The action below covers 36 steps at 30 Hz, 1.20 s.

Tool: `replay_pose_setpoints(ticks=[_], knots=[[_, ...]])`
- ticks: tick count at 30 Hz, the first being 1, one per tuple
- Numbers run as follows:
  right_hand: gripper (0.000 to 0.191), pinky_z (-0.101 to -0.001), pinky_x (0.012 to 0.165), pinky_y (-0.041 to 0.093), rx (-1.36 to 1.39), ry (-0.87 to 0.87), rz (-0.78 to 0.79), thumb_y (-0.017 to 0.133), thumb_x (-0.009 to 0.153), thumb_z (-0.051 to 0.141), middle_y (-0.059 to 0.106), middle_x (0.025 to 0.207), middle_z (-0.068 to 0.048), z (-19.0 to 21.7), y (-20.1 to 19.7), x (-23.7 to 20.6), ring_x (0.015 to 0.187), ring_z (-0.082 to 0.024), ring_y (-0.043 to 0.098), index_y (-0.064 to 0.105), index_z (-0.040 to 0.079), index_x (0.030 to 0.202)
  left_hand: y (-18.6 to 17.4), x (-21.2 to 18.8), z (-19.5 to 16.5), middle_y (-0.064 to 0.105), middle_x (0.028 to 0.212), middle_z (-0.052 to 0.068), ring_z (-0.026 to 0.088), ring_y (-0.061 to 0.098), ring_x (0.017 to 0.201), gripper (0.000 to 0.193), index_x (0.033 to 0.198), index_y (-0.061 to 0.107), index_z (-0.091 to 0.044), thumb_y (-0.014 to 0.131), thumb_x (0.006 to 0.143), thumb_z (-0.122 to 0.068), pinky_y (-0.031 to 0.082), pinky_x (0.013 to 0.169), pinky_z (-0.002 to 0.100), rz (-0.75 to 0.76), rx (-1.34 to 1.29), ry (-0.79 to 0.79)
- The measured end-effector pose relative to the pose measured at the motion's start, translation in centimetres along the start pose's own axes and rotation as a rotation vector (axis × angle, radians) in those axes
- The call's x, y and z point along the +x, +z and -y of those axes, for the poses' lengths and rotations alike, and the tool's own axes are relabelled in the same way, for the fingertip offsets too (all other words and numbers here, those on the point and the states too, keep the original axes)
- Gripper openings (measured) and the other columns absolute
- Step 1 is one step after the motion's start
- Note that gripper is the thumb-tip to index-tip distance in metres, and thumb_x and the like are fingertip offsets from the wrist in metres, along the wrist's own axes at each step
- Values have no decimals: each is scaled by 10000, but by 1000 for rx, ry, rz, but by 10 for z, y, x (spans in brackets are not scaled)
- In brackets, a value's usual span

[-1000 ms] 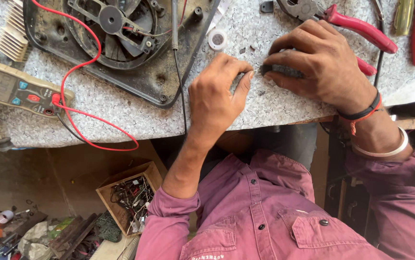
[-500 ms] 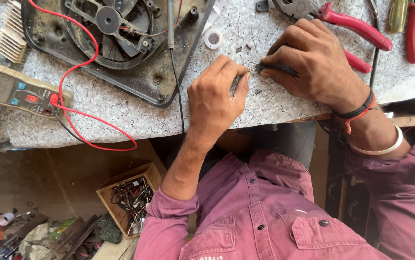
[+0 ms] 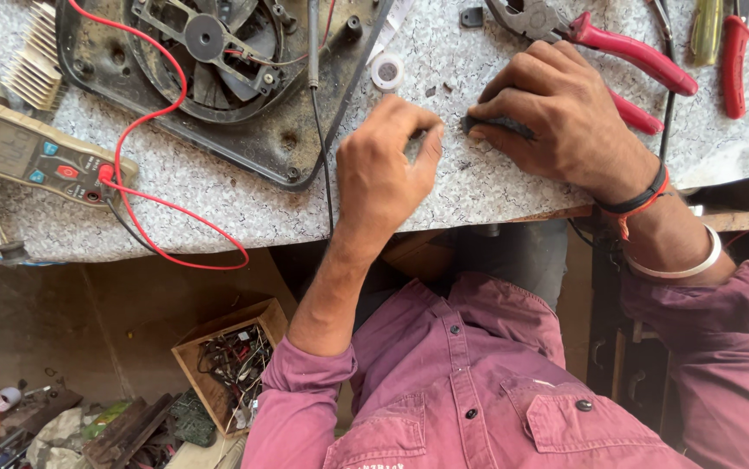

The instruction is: The person uses a soldering iron and solder to attach a small black electronic component to a circuit board. They also use pliers to trim a wire and handle a multimeter on the workbench.

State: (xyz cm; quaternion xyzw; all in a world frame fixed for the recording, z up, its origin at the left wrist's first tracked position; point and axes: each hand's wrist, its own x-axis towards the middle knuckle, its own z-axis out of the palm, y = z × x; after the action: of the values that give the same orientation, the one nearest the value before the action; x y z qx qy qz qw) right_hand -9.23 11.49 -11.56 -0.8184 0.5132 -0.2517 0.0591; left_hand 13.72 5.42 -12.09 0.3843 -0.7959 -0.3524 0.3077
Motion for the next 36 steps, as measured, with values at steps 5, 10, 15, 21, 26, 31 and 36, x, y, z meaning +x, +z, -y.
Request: replay_pose_setpoints(ticks=[5, 10, 15, 21, 26, 31, 36], knots=[[222, -361, 852, 455, 5, -8, -8, 894, 953, 231, 650, 1012, -27, -2, 4, -4, 956, -219, 594, 771, 118, 1099, -1, -2, 4, 696, 947, 42, 220, 739, 841, 103, 956, 722, -81, 802, 895, -104, 578, 737, 335, -38, -37, 22], [209, -360, 867, 460, -14, -14, -4, 899, 960, 239, 657, 1032, -19, -3, 5, -5, 972, -211, 600, 766, 113, 1060, -2, -3, 5, 695, 929, 37, 211, 732, 829, 101, 947, 733, -85, 808, 884, -107, 569, 723, 335, -23, -52, 21], [213, -367, 868, 461, -16, -24, -6, 895, 942, 220, 663, 1054, -23, 2, 1, 0, 974, -220, 597, 767, 113, 1073, -4, -3, 5, 693, 933, 35, 209, 731, 828, 92, 942, 734, -84, 806, 890, -107, 567, 725, 336, -12, -70, 16], [233, -378, 862, 471, -43, -43, -21, 888, 893, 182, 671, 1077, -40, 9, -4, 8, 972, -233, 604, 766, 104, 1077, -5, -4, 5, 693, 945, 35, 213, 732, 839, 96, 954, 736, -86, 802, 886, -100, 569, 736, 337, -14, -77, 14], [240, -379, 869, 471, -40, -41, -23, 889, 901, 180, 670, 1095, -40, 10, -4, 9, 985, -232, 607, 763, 108, 1093, -5, -4, 5, 698, 944, 33, 207, 736, 824, 94, 953, 737, -86, 799, 884, -98, 570, 718, 332, 6, -89, -16], [242, -372, 856, 469, -48, -43, -26, 895, 901, 179, 674, 1090, -37, 9, -3, 8, 968, -225, 600, 765, 108, 1093, -4, -5, 5, 692, 954, 33, 216, 737, 856, 101, 954, 729, -88, 805, 888, -100, 580, 750, 334, -21, -65, 28], [238, -369, 840, 466, -59, -46, -28, 898, 900, 189, 676, 1086, -40, 8, -1, 7, 952, -221, 594, 771, 105, 1084, -3, -7, 6, 684, 946, 37, 208, 737, 831, 93, 953, 726, -81, 800, 898, -97, 577, 725, 330, -8, -75, 18]])
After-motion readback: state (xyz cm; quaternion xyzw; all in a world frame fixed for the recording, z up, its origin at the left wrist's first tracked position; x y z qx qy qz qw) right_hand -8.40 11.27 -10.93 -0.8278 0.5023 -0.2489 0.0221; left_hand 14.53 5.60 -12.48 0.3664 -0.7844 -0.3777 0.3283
